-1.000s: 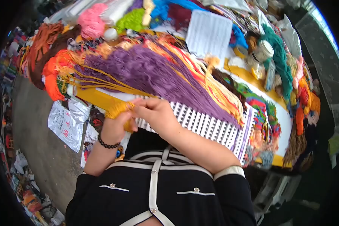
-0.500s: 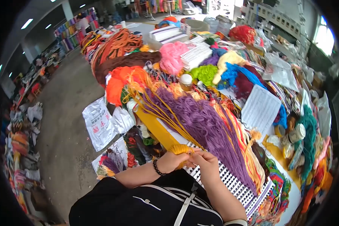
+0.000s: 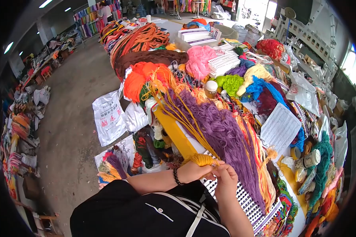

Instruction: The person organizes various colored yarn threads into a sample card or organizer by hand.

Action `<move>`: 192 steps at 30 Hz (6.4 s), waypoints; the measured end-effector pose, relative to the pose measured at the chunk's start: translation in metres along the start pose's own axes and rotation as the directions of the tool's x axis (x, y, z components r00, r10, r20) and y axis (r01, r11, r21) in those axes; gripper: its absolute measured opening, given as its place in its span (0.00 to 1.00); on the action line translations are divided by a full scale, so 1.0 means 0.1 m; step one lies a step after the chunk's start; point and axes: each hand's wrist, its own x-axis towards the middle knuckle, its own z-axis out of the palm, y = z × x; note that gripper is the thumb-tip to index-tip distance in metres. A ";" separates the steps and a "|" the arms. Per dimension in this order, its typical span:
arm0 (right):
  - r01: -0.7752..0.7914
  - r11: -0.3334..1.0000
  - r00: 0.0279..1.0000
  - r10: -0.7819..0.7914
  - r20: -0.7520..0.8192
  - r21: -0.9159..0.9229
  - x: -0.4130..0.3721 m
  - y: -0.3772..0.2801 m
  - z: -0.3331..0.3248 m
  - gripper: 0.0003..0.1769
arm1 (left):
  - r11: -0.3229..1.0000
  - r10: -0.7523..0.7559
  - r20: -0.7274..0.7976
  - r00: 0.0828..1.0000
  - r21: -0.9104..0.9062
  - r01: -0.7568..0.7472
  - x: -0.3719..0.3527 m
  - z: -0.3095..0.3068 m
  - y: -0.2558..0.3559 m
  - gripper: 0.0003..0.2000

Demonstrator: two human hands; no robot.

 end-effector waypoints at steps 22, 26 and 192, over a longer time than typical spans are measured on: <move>-0.194 0.964 0.981 0.189 0.047 0.180 -0.05 -0.72 -0.57 0.08 | 0.918 0.070 -0.389 0.919 -0.335 -0.211 -0.47 -1.14 0.48 0.16; -0.207 0.958 0.978 0.203 0.040 0.198 0.09 -0.81 -0.73 0.09 | 0.945 0.113 -0.501 0.858 -0.212 -0.249 -0.65 -1.33 0.62 0.14; 0.442 0.896 0.889 -0.444 -0.115 -0.040 -0.72 -1.92 -1.12 0.04 | 0.885 0.189 -0.291 0.938 -0.362 -0.291 -0.14 -1.52 0.70 0.17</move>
